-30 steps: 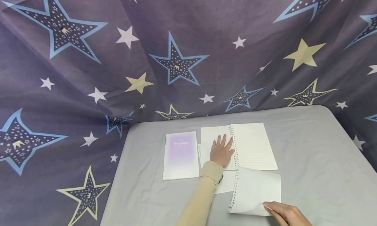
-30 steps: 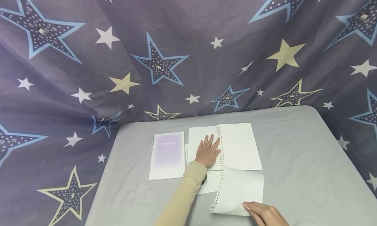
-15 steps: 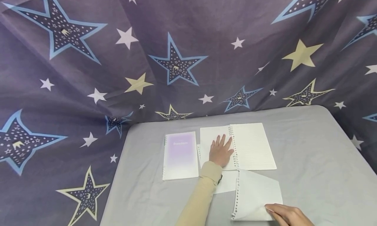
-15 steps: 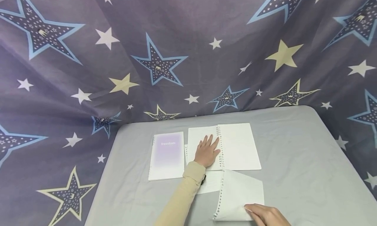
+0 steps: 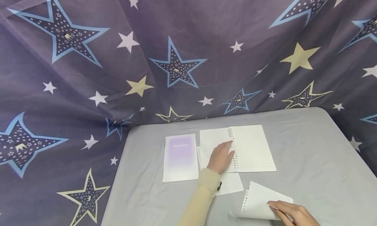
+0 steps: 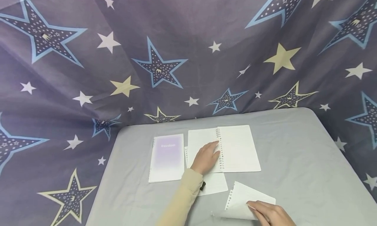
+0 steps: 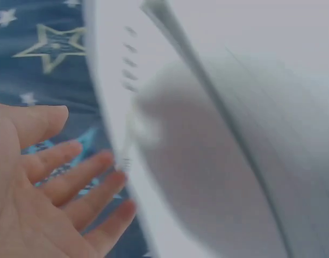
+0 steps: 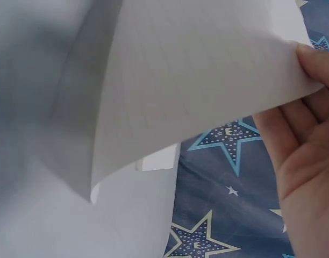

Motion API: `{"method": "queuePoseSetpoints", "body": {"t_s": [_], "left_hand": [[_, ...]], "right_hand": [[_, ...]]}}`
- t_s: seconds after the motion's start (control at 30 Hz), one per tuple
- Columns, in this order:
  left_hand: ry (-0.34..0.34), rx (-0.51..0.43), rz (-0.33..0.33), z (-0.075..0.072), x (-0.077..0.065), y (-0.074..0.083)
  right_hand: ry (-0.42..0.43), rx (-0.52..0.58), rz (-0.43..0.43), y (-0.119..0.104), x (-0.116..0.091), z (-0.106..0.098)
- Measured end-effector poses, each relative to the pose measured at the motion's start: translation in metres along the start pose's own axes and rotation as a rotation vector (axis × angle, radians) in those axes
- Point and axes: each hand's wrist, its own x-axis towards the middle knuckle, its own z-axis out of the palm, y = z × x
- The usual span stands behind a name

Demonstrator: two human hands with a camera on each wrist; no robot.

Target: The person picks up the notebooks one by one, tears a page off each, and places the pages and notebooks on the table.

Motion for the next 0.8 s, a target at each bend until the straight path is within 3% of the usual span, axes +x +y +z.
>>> {"method": "queuePoseSetpoints", "body": {"t_s": [0.2, 0.33, 0.6, 0.7, 0.8], "left_hand": [[0.013, -0.111, 0.088, -0.015, -0.028, 0.010], [-0.026, -0.195, 0.086, -0.017, -0.049, 0.012], [-0.217, -0.489, 0.074, 0.010, -0.087, 0.018], [-0.232, -0.564, 0.098, 0.021, -0.095, 0.023], [-0.236, -0.575, 0.159, 0.026, -0.098, 0.029]], "right_hand": [[0.043, 0.037, -0.015, 0.000, 0.017, -0.012], [0.069, 0.023, 0.012, 0.001, 0.029, -0.021], [0.195, 0.006, 0.008, 0.021, 0.044, -0.037], [0.238, -0.013, 0.020, 0.025, 0.049, -0.041], [0.234, -0.035, 0.103, 0.027, 0.052, -0.044]]}}
